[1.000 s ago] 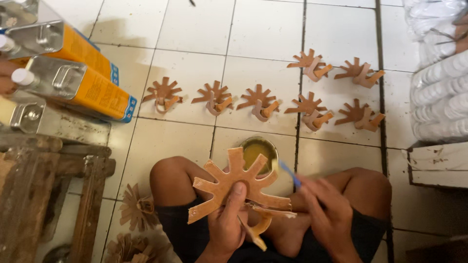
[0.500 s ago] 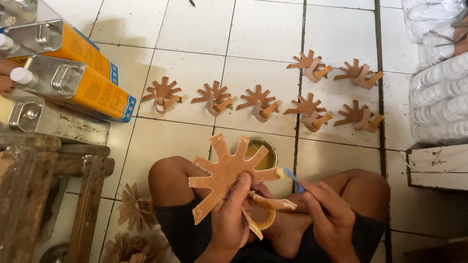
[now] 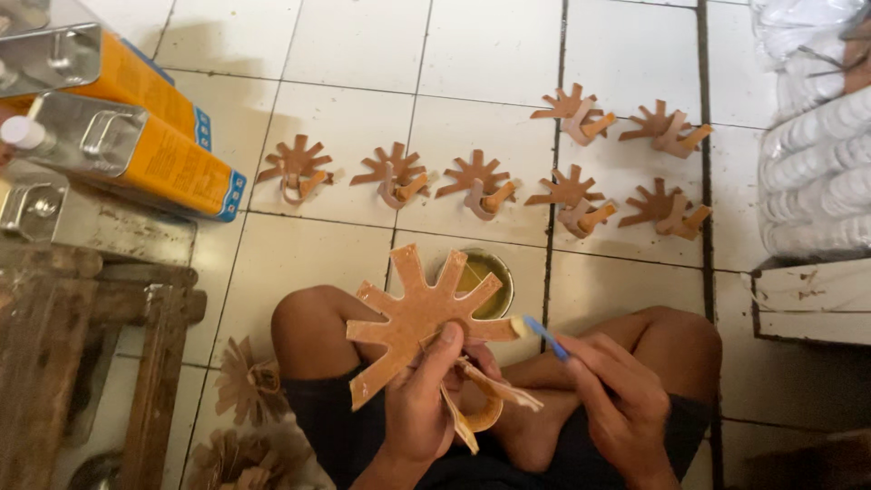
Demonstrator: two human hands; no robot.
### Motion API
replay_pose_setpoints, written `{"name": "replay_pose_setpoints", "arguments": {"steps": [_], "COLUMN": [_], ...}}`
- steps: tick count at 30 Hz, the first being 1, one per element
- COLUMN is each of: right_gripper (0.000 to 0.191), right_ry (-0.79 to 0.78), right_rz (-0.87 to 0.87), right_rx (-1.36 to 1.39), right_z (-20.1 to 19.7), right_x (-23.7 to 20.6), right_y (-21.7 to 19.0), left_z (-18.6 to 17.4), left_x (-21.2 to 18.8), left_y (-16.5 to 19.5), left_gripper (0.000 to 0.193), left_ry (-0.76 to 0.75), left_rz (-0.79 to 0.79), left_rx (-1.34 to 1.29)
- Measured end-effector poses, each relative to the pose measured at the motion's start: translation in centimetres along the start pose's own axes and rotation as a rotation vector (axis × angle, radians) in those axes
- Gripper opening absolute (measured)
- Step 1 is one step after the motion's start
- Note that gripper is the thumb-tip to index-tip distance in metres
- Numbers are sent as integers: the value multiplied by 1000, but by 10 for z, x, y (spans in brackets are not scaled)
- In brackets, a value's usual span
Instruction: The person sits on the floor and uses a toothbrush to spread glue from a bowl onto flat cutout craft pieces, coating their surfaces. They place each coated piece in rows on the floor and pick up new uncoated pieces to repeat the process.
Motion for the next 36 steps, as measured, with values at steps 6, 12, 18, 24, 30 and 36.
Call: {"name": "replay_pose_setpoints", "arguments": {"steps": [6,12,18,24,30,36], "right_gripper": [22,20,21,22,25,23], "right_ry": [240,82,-120,-95,-52,-128], "right_rz": [227,280,182,-29,68,247], "right_rx": [79,146,169,-179,-51,-6], "right_z": [-5,-8,14,18,2,-2], "right_x": [13,-5,-6,3,14,3], "right_y": [23,14,-2,-20,-26,-10], "left_z": [-15,-22,-14,-17,-22,-23], "left_x": [1,7,4,-2,-4,1], "left_y": [6,-8,2,11,10,8], "left_gripper": [30,26,58,28,52,18], "left_ry": [152,183,105,91,94,94], "left_rz": [-273,-195,150,15,146,2], "left_rx": [-159,-15,124,378,404,412]}}
Point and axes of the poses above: each hand's wrist, its own x-axis towards the middle knuckle, its own z-axis out of the palm, y = z × x, the point moved 1 cm from there along x, towards the middle knuckle, and after that the axes turned 9 degrees about x, right-handed, at the moved point
